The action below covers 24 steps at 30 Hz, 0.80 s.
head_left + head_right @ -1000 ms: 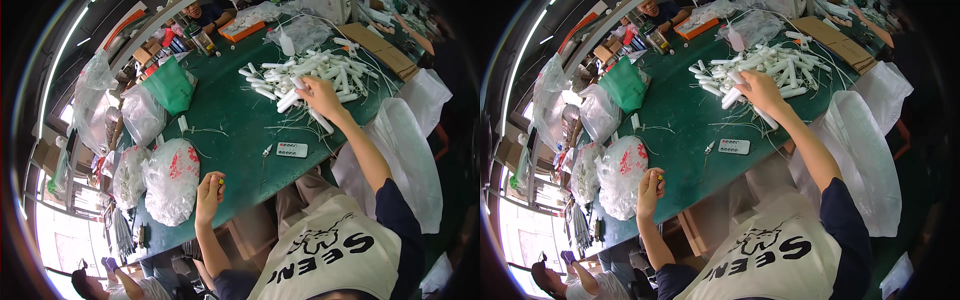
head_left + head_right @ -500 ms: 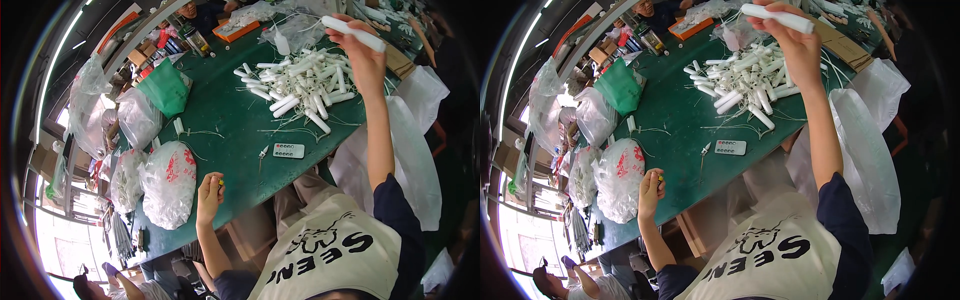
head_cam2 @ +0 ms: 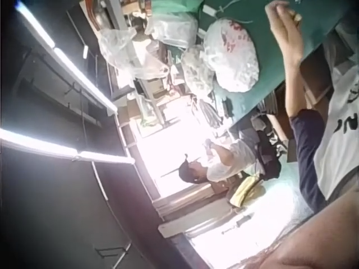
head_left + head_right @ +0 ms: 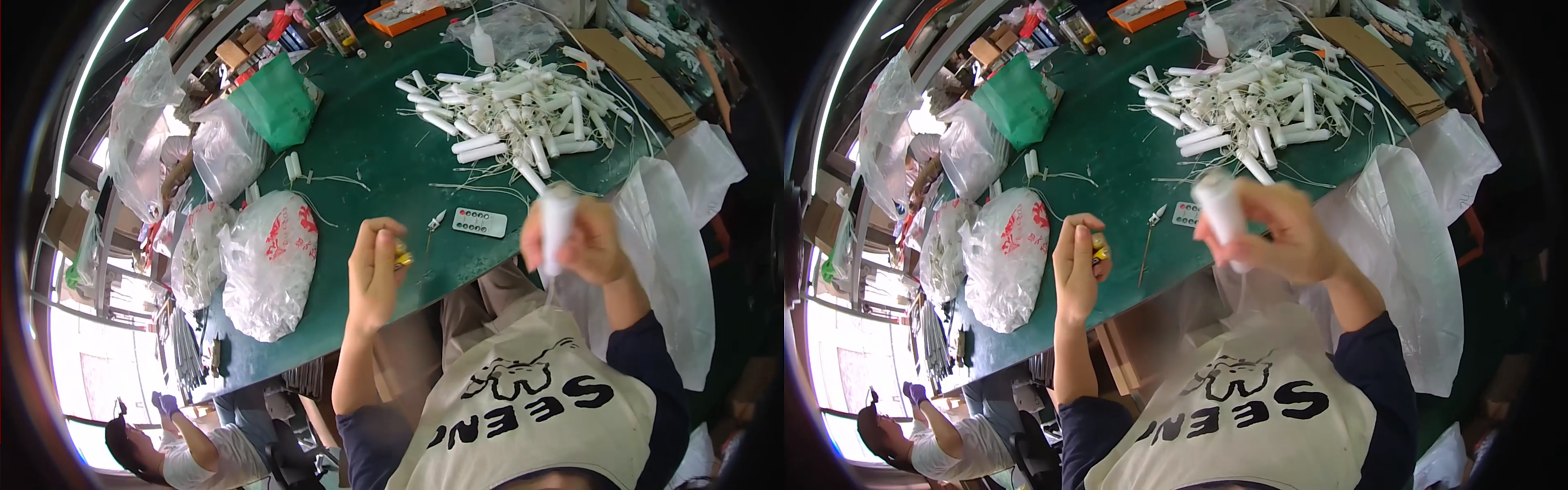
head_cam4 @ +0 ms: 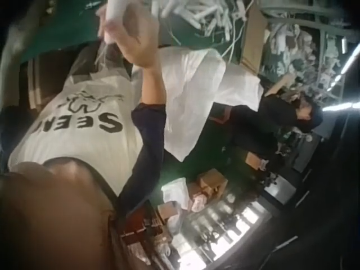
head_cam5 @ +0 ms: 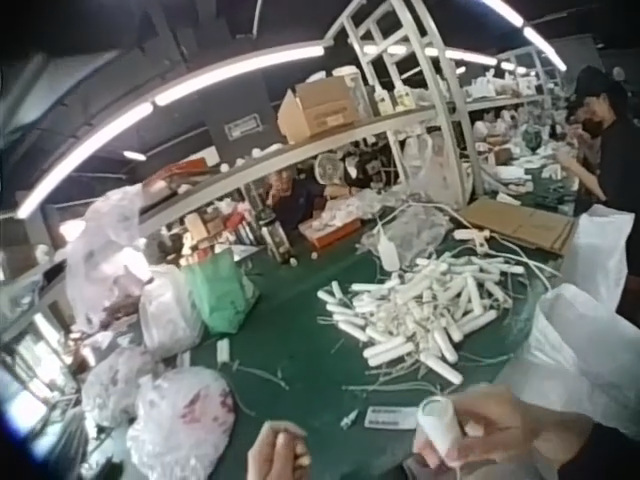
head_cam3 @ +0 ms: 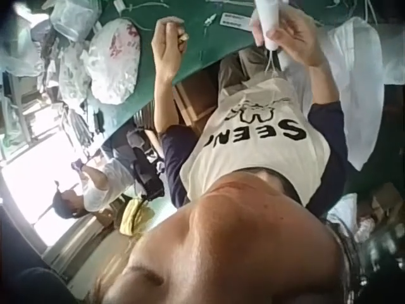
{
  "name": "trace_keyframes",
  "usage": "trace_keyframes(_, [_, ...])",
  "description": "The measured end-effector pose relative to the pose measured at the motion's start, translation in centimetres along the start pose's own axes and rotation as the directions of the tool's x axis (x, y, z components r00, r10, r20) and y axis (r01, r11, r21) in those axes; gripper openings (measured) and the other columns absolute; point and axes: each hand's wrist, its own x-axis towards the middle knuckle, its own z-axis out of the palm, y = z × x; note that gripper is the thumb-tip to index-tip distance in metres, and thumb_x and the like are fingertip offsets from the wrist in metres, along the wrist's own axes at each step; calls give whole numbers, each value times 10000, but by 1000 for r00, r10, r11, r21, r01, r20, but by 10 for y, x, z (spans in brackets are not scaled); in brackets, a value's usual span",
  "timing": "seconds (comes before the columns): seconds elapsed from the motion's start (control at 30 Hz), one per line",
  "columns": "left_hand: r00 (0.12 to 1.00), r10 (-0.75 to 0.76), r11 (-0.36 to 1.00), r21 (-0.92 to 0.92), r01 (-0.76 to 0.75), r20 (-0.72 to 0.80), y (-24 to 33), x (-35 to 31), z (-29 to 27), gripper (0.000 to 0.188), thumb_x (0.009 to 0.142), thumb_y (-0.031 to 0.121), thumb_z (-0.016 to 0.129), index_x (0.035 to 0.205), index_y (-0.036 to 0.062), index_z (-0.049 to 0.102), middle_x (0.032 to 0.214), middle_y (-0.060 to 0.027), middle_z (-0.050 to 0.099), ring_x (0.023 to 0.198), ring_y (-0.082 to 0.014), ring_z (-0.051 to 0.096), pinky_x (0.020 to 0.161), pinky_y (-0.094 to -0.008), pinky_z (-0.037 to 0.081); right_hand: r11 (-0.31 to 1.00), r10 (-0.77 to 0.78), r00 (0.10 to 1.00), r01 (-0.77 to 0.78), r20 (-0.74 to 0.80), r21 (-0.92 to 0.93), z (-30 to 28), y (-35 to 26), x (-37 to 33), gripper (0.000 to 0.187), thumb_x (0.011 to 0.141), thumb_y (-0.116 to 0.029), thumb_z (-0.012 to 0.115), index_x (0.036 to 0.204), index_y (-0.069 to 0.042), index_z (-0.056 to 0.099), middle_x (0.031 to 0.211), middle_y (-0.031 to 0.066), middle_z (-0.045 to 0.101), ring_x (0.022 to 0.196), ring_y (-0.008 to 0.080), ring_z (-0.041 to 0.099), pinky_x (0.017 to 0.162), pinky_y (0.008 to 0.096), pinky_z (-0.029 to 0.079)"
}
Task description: Assembling small electronic or plastic components at a workbench and placing them into bags.
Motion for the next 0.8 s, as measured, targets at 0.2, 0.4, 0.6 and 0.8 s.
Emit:
trace_keyframes(0.2, [982, 163, 983, 68, -170, 101, 17, -2, 27, 128, 911, 81, 373, 1017, 20, 411, 577, -18, 474, 497, -41, 366, 451, -207, 281, 922, 315, 943, -278, 106, -270, 24, 26, -12, 250, 804, -192, 597, 958, -3, 540, 715, 63, 556, 587, 129, 503, 526, 254, 388])
trace_keyframes(0.4, [948, 274, 932, 200, -303, 159, 8, 0, 26, 140, 880, 45, 430, 1009, -4, 407, 540, -59, 504, 448, -61, 387, 429, -221, 299, 924, 205, 976, -170, 71, -342, 27, 37, -12, 255, 773, -150, 625, 972, -6, 553, 712, 60, 547, 567, 131, 449, 525, 251, 365])
trace_keyframes(0.6, [920, 344, 860, 331, -389, 189, 17, 3, 25, 126, 856, 23, 461, 977, -4, 437, 540, -76, 515, 432, -101, 450, 416, -225, 331, 924, 129, 989, -93, 75, -370, 25, 51, -14, 278, 755, -138, 642, 987, -4, 568, 776, 89, 567, 604, 171, 494, 557, 268, 396])
trace_keyframes(0.8, [738, 545, 397, 653, -645, 397, 22, 8, 29, 100, 773, 58, 568, 846, 35, 504, 574, -60, 511, 454, -217, 507, 398, -310, 380, 880, 73, 996, -40, 51, -474, 28, 55, -13, 294, 724, -137, 673, 966, -1, 574, 748, 100, 545, 591, 202, 504, 544, 297, 396])
